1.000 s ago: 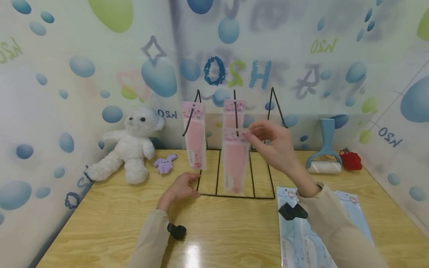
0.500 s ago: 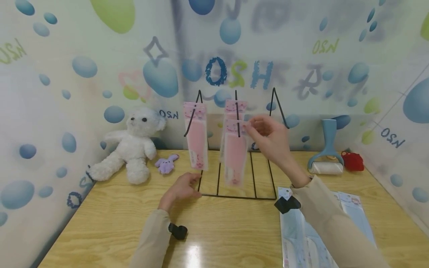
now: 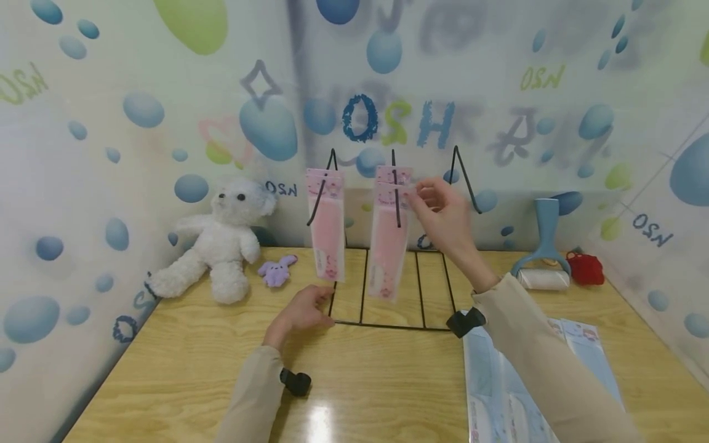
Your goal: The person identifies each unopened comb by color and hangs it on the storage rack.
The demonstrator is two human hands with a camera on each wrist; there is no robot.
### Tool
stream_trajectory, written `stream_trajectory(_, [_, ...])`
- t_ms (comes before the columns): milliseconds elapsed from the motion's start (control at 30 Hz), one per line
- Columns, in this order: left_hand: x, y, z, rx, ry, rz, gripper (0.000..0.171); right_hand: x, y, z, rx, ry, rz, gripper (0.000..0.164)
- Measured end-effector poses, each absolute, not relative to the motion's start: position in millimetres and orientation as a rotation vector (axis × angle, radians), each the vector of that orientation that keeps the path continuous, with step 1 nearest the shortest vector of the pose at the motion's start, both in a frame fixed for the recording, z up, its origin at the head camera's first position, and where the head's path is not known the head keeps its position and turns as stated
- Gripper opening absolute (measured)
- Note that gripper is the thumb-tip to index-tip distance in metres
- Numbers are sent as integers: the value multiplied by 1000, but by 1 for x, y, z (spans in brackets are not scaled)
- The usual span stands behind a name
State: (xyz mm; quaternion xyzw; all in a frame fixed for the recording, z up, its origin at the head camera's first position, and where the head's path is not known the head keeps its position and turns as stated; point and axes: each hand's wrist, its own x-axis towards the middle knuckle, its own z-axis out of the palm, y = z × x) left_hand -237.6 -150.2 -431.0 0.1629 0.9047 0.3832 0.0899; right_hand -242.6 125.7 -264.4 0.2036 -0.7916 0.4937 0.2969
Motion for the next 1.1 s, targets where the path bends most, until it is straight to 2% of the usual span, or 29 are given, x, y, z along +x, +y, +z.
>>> stream_trajectory(567, [-239,-149,-427,489,2691,1150,67,-270,118,-258,410,-2099,1344,13])
stream_trajectory(1100, [-237,-152,-431,512,2702,1119,66,-272,124,-260,375,-2186,1350,18])
